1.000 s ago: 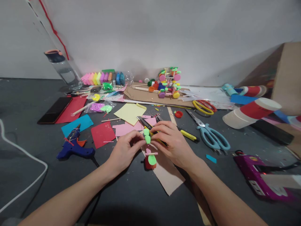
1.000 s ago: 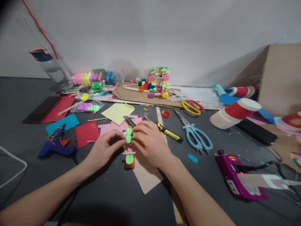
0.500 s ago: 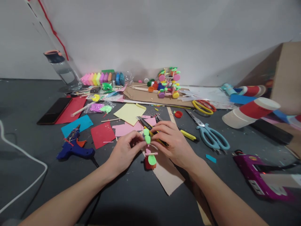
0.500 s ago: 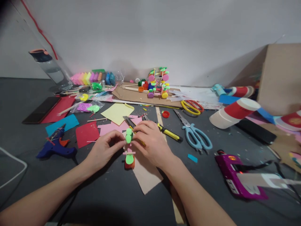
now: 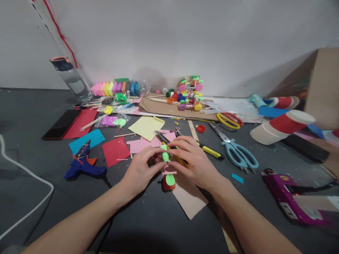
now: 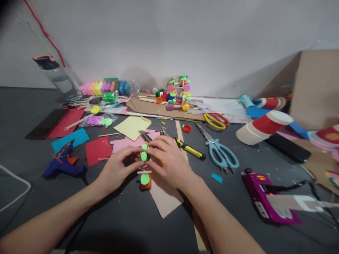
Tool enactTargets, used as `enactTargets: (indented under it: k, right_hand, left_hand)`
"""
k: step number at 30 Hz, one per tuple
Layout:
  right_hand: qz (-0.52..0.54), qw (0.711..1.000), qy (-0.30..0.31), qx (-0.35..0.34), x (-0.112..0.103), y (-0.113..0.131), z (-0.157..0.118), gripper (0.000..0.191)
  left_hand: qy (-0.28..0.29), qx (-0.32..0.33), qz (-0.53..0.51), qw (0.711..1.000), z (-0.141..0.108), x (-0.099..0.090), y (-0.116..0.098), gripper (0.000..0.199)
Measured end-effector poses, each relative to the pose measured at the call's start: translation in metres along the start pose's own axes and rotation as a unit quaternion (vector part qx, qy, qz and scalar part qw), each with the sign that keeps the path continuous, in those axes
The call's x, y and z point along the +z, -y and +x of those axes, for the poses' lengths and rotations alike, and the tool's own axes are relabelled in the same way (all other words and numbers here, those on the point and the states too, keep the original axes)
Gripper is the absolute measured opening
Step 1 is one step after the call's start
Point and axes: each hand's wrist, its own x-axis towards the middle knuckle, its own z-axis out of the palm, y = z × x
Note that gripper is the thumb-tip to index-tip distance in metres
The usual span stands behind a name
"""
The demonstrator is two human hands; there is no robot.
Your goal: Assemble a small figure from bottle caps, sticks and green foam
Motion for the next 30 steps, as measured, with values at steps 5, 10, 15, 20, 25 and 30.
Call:
enactTargets:
  k: [5,10,15,20,25,30]
  right_hand:
    - [0.001,1.000,-0.005,-0.008,0.0010,0.0010,0.0005,0.016]
    - [0.001,1.000,-0.007,-0.012,0.0017,0.0015,0.0000,0.015]
    - [-0.004,1.000,-0.006,-0.007,0.0017,0.0014,0.0003,0.016]
    - [-0.003,1.000,-0.006,-0.006,0.0016,0.0018,0.0000,0.013]
    - [-0.001,1.000,-0.007,-0.004,0.0016,0.0016,0.0011,0.014]
    - [0.008,1.000,-0.009,0.003,-0.0024,0.0022,0.0006,0.013]
  left_hand:
    - [-0.003,0.012,0.010,1.000,-0.0004,-0.0004,-0.0007,0.019]
    - [-0.004,0.016,0.016,1.000,-0.0009,-0.0003,-0.0008,0.017]
    - [-0.005,0.027,0.024,0.999,-0.0003,-0.0008,-0.0001,0.019]
    - [-0.003,0.038,0.034,0.999,0.0003,-0.0014,0.0001,0.016]
    - [-0.003,0.034,0.034,0.999,0.0000,-0.0011,-0.0004,0.017]
    - [-0.009,0.013,0.028,0.999,-0.0011,-0.0023,-0.0015,0.028]
